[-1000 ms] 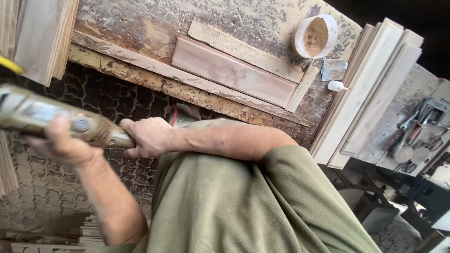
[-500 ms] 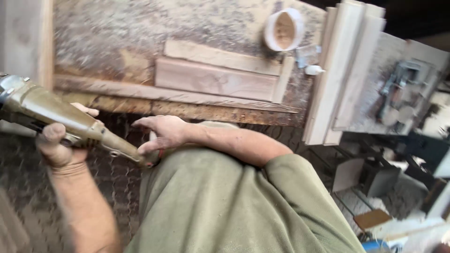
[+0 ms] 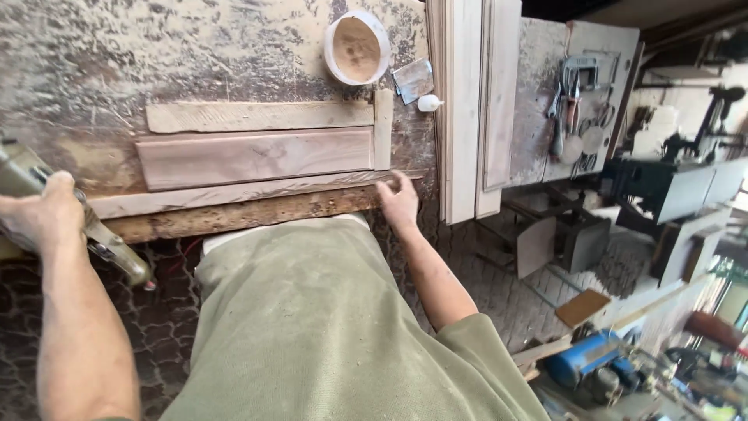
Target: Sanding wooden boards with a power sander and applying wood glue to joints.
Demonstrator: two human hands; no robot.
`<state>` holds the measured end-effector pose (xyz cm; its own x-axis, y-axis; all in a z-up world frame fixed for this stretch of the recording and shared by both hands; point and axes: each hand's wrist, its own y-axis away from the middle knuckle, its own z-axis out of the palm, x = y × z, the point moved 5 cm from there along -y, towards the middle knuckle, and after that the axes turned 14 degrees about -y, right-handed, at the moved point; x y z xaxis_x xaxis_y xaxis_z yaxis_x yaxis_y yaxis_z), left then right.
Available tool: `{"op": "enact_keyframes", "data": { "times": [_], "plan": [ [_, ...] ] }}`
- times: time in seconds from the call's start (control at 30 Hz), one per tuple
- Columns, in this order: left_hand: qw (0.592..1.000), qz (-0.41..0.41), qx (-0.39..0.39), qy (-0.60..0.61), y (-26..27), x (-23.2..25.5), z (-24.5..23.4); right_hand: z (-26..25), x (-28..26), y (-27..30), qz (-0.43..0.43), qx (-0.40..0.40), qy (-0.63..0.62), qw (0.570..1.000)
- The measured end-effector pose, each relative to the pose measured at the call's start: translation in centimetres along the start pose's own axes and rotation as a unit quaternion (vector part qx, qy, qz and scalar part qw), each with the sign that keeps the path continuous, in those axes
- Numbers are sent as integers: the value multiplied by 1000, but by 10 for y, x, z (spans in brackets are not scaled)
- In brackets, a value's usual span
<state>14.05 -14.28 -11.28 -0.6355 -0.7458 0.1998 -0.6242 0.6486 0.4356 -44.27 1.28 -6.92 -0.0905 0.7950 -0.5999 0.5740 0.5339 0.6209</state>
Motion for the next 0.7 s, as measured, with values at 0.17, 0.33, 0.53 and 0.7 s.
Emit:
{"op": "enact_keyframes", "data": {
  "times": [0.17,0.33,0.53,0.7],
  "plan": [
    [996,-28,11,-86,-47,-64,62,-49,-36,-95,-14,46,-46,998],
    [975,29,130,-178,84,39,44,-64,-22,-219,-277,-5,5,961],
    [931,355,51,73,294,185,108,-52,-4,-223,-313,-32,94,944],
    [897,399,-2,189,378,188,199,-13,-45,-96,-170,-298,52,938]
  ]
}}
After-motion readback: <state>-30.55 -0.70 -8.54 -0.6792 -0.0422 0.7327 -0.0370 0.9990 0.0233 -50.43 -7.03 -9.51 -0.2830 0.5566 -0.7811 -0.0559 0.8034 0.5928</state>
